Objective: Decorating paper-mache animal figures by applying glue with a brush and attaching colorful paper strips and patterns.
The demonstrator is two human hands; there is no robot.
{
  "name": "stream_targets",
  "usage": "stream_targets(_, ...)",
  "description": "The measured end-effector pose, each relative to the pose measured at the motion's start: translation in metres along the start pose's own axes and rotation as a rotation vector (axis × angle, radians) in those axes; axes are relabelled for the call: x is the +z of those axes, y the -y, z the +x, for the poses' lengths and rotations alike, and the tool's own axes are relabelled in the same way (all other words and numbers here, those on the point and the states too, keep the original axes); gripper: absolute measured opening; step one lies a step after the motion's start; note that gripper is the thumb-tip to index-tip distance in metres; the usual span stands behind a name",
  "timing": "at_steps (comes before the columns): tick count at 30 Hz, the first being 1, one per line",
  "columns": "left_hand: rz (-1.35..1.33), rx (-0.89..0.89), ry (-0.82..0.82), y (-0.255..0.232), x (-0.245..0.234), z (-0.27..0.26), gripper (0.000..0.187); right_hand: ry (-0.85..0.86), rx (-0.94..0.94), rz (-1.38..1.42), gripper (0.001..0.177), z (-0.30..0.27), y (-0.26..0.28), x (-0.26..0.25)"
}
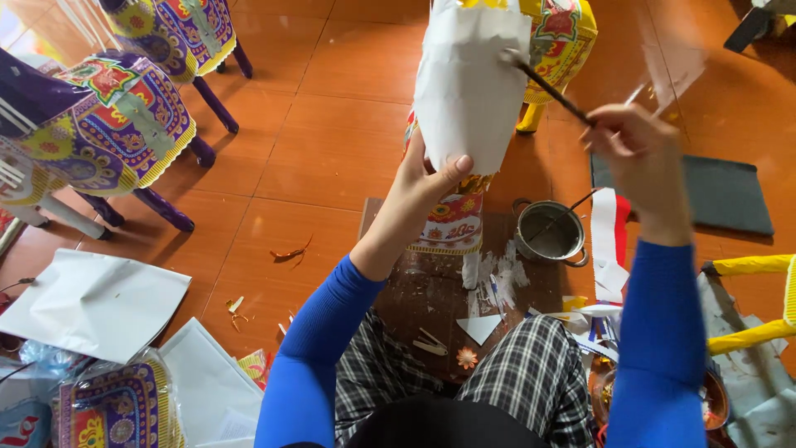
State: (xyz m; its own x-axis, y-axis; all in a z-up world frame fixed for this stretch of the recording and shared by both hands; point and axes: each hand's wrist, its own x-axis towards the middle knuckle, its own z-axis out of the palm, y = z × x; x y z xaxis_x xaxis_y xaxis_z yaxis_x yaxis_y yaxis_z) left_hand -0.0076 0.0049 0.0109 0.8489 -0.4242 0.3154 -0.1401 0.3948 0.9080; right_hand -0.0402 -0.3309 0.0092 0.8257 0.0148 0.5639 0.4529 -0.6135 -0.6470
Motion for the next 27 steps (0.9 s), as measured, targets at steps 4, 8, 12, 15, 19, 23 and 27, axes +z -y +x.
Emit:
stream_targets(4,0.051,-0.004,-0.015,-0.004,0.002,-0.001,0.087,0.032,-0.35,-0.418,0.016,0.017,0.132,-0.019)
stream_targets(8,0.02,0.016,-0.034,0.005,0.001,0.0,0.078,0.004,-0.632,-1.501,0.023,0.015,0.217,-0.023)
stream_targets(12,0.047,-0.009,-0.015,-0.008,0.003,0.0,0.091,0.003,-0.686,-1.769,0.02,0.015,0.245,-0.031)
stream_targets(15,0.124,-0.012,-0.037,-0.017,0.007,-0.004,0.093,0.095,-0.799,-1.88,0.022,0.033,0.258,-0.011)
stream_targets(19,0.139,0.038,-0.037,-0.006,0.003,-0.003,0.067,0.227,-0.73,-1.791,0.006,0.02,0.245,-0.024)
stream_targets(23,0.097,0.075,-0.006,-0.002,0.002,-0.002,0.077,0.141,-0.607,-1.495,0.01,0.021,0.218,-0.032)
stream_targets(27,0.027,0.081,-0.006,0.0,0.002,0.0,0.078,0.374,-0.441,-1.022,0.013,0.041,0.173,-0.05)
